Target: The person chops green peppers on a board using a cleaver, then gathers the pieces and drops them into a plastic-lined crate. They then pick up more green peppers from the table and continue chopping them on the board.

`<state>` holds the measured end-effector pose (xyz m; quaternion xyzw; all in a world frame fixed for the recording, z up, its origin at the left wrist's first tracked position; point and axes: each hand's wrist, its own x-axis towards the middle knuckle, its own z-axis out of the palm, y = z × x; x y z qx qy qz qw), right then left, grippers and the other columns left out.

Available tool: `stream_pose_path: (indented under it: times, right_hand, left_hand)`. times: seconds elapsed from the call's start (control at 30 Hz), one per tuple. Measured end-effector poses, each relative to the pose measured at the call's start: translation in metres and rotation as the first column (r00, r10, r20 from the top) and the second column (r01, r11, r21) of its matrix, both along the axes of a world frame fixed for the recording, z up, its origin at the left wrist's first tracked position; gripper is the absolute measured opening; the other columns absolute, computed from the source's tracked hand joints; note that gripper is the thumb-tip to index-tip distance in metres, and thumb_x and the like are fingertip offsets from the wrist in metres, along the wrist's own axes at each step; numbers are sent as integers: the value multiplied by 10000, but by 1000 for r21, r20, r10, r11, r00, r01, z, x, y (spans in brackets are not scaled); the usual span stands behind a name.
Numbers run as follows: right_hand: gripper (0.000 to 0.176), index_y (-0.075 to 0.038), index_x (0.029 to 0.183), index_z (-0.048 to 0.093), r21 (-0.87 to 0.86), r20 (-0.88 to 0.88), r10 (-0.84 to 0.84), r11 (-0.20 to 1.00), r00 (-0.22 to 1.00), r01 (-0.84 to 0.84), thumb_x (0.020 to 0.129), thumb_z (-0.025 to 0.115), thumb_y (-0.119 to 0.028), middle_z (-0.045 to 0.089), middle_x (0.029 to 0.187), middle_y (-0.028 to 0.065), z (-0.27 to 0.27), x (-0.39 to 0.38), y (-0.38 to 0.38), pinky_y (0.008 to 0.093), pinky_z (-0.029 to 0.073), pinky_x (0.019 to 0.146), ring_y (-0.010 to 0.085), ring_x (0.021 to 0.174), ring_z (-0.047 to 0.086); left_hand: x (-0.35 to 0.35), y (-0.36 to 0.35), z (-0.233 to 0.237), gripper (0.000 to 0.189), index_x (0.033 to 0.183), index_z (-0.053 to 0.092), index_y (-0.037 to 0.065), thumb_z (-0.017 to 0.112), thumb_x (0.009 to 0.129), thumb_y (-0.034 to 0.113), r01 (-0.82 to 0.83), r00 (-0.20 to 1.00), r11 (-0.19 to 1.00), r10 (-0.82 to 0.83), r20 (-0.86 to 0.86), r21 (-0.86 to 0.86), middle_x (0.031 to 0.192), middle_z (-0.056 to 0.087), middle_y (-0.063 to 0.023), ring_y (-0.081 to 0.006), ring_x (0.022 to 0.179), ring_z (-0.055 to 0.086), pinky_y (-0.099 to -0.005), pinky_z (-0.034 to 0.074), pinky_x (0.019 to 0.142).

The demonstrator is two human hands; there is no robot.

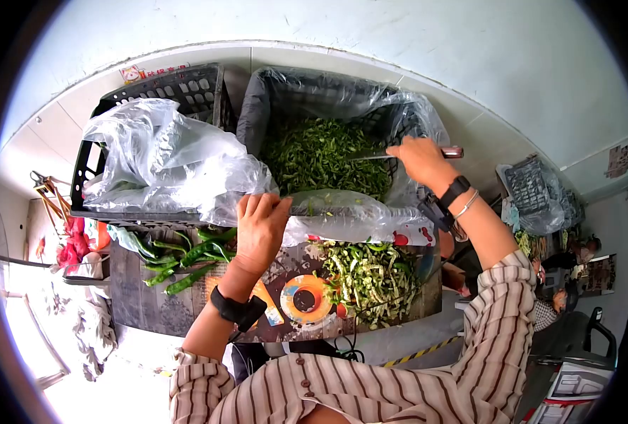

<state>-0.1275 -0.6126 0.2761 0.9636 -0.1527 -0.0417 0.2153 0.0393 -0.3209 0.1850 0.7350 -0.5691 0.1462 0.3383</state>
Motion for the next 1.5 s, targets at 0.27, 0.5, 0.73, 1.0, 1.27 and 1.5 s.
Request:
stream_pose_path:
  times: [0.27, 0.5, 0.73, 1.0, 1.27, 1.5]
  right_hand:
    - [101, -112, 726, 673, -74, -96, 154, 984, 984, -161, 708, 577, -87, 632, 690, 96, -45, 72, -8, 372, 514, 598, 260, 731, 648]
    - [103, -120, 774, 684, -8, 5, 189, 982, 982, -189, 733, 591, -104, 650, 787, 112, -18, 87, 19, 370, 527, 614, 254, 776, 656]
    - [325, -146, 1057, 666, 231, 204, -32, 973, 978, -17, 776, 533, -50, 646, 834, 151, 27, 19, 24, 438, 505, 702, 340, 824, 633]
    - [118, 4, 836, 539, 716, 477, -471, 698, 743, -17, 802, 599, -91, 541, 602, 122, 3, -65, 49, 349, 431, 522, 203, 569, 564]
    - [293, -46, 674, 507, 963, 265, -794, 190, 547, -191, 842, 656, -234, 490, 528, -31, -9, -115, 111, 219, 326, 384, 41, 424, 430]
    - [223, 20, 838, 684, 992, 77, -418, 119, 905, -30, 798, 683, -199, 668, 689, 99, -59, -134, 162, 284, 451, 545, 111, 585, 581]
  left_hand:
    - [3, -1, 1, 252, 966, 648, 68, 625, 716, 52, 37, 998, 999, -38, -48, -35, 883, 517, -44, -228, 869, 501, -374, 383, 845]
    - [1, 1, -1, 278, 984, 650, 71, 638, 708, 40, 40, 997, 998, -44, -71, -52, 898, 518, -49, -237, 873, 495, -377, 383, 842]
    - [2, 2, -2, 304, 995, 649, 73, 656, 694, 39, 50, 996, 997, -55, -69, -65, 908, 515, -51, -241, 884, 491, -382, 380, 854]
    - [0, 13, 3, 449, 1162, 582, 68, 648, 719, 36, 110, 991, 994, -110, -83, -8, 1019, 537, -86, -267, 993, 499, -414, 358, 945]
    - [-10, 60, 15, 444, 1191, 557, 50, 610, 754, -4, 161, 986, 987, -160, -36, 24, 1154, 554, -101, -284, 1096, 504, -441, 370, 949]
    - [-10, 141, 10, 433, 1143, 605, 70, 694, 719, 67, 106, 994, 990, -105, -19, 90, 1117, 579, -69, -262, 1058, 523, -438, 363, 924]
